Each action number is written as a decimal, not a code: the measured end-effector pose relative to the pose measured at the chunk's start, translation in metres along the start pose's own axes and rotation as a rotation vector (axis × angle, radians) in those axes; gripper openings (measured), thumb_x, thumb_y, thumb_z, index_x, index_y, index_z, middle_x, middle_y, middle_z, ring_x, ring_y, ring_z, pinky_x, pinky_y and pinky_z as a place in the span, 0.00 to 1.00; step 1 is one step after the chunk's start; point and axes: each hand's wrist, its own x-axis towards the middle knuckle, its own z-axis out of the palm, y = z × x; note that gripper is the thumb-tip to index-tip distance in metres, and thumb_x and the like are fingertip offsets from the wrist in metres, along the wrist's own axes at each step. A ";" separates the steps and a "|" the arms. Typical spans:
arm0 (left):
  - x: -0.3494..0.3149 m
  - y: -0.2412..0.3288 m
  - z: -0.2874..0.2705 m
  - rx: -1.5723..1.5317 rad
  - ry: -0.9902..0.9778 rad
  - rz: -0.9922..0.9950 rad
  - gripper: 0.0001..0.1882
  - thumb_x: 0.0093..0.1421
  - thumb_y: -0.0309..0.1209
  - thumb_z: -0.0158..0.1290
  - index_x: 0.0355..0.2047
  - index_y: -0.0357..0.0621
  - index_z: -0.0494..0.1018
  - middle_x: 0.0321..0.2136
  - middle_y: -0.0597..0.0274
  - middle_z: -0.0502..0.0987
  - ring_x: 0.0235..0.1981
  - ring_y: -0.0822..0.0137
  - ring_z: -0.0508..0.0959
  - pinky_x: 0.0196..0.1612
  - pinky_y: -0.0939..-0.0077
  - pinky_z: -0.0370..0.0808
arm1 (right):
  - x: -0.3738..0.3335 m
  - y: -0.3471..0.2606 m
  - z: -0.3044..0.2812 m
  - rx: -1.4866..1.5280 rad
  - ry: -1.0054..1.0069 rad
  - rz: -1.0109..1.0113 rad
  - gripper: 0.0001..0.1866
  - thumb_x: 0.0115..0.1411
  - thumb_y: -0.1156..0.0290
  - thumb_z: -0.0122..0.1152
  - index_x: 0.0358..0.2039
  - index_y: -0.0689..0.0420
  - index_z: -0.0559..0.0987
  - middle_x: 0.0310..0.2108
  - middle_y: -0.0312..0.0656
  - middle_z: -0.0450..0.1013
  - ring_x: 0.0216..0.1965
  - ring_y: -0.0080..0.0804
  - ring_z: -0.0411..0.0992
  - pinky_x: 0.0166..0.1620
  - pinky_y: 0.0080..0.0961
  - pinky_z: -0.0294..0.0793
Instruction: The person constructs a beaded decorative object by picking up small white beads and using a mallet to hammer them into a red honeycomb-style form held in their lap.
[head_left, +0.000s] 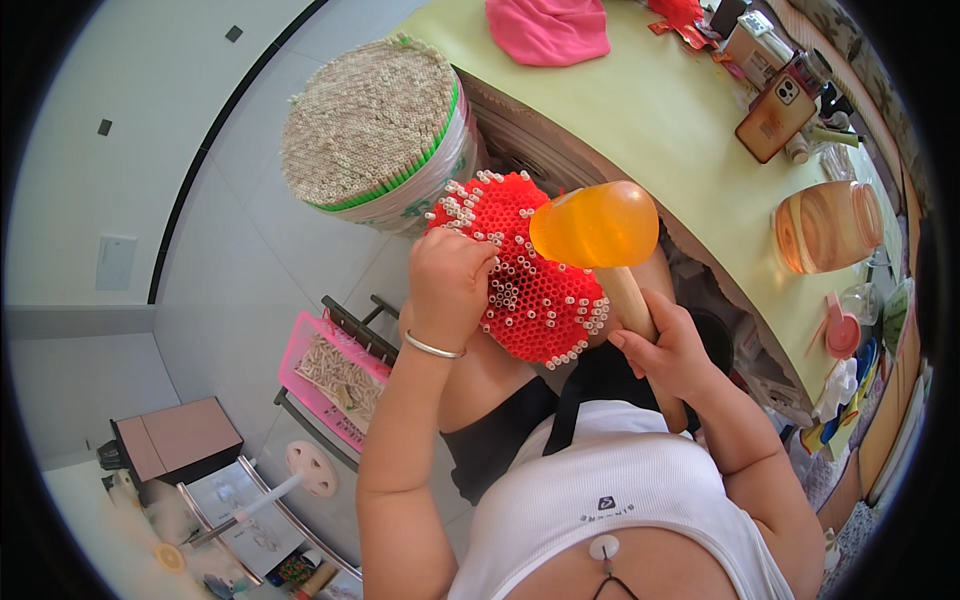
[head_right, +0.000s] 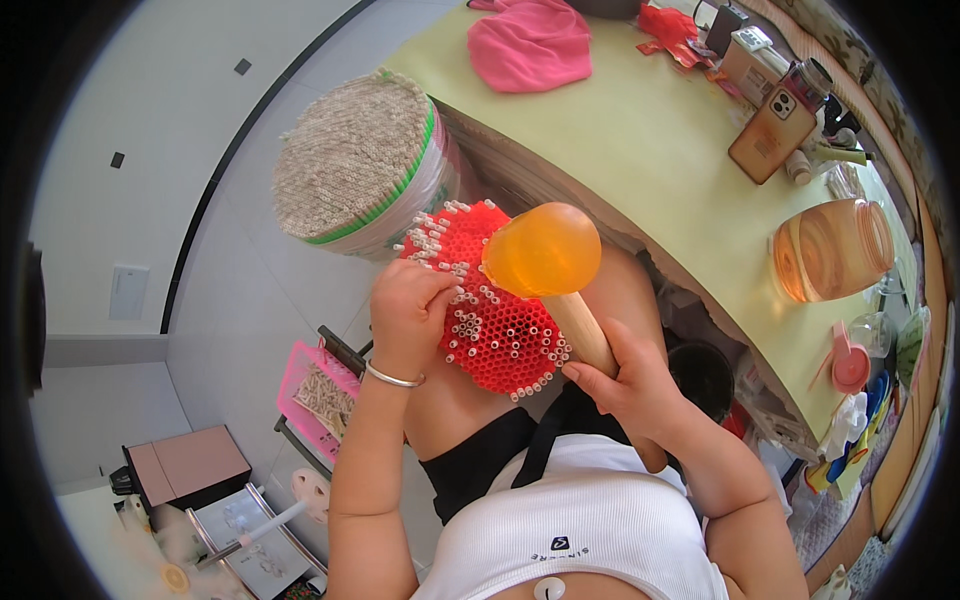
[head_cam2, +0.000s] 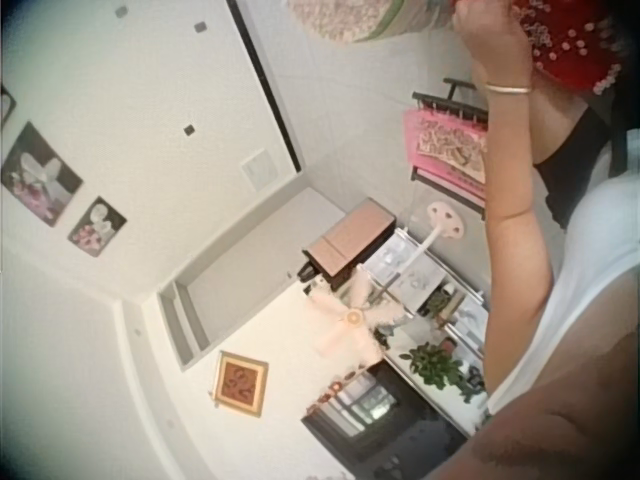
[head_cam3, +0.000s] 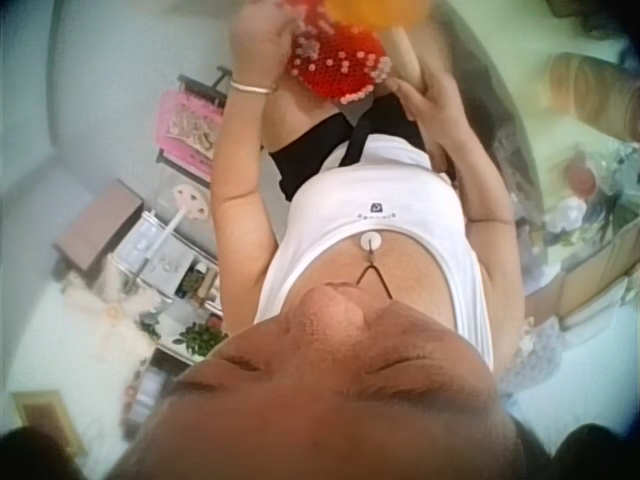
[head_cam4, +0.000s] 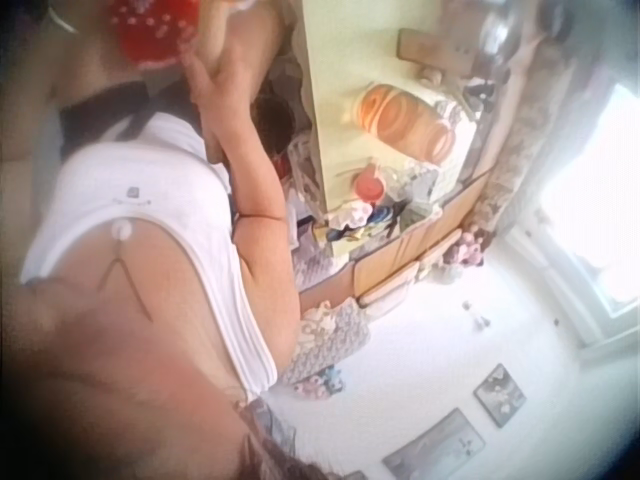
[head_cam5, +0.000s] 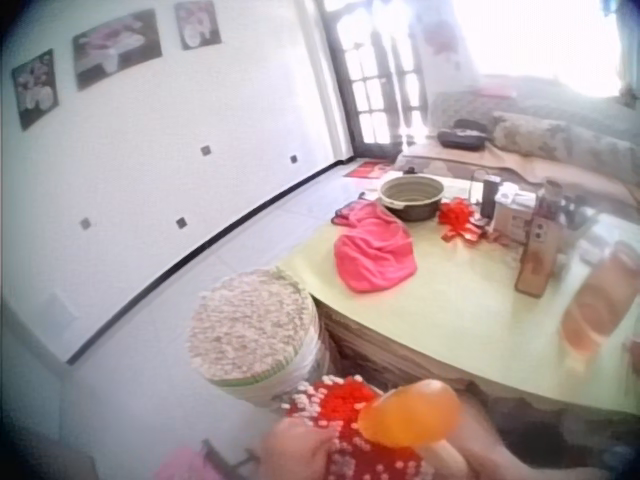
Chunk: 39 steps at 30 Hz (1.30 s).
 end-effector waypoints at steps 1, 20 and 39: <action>0.001 -0.001 0.000 0.016 0.000 0.022 0.04 0.49 0.24 0.62 0.26 0.45 0.81 0.24 0.63 0.79 0.34 0.58 0.77 0.42 0.61 0.72 | 0.000 0.001 0.000 -0.004 0.001 0.000 0.16 0.63 0.69 0.67 0.45 0.60 0.72 0.23 0.32 0.69 0.19 0.17 0.69 0.23 0.16 0.70; 0.017 0.001 0.000 0.157 -0.116 0.292 0.03 0.43 0.23 0.55 0.21 0.44 0.75 0.19 0.64 0.70 0.29 0.58 0.72 0.38 0.60 0.70 | 0.005 0.000 0.005 -0.120 -0.035 -0.008 0.18 0.62 0.65 0.68 0.44 0.60 0.71 0.24 0.37 0.71 0.17 0.22 0.69 0.22 0.21 0.70; -0.232 -0.144 -0.097 0.577 -0.352 -1.071 0.15 0.55 0.37 0.60 0.35 0.37 0.82 0.33 0.45 0.83 0.34 0.47 0.82 0.40 0.58 0.78 | 0.008 -0.052 0.024 -0.336 0.139 -0.426 0.16 0.62 0.65 0.65 0.40 0.62 0.70 0.28 0.54 0.73 0.30 0.54 0.75 0.34 0.40 0.74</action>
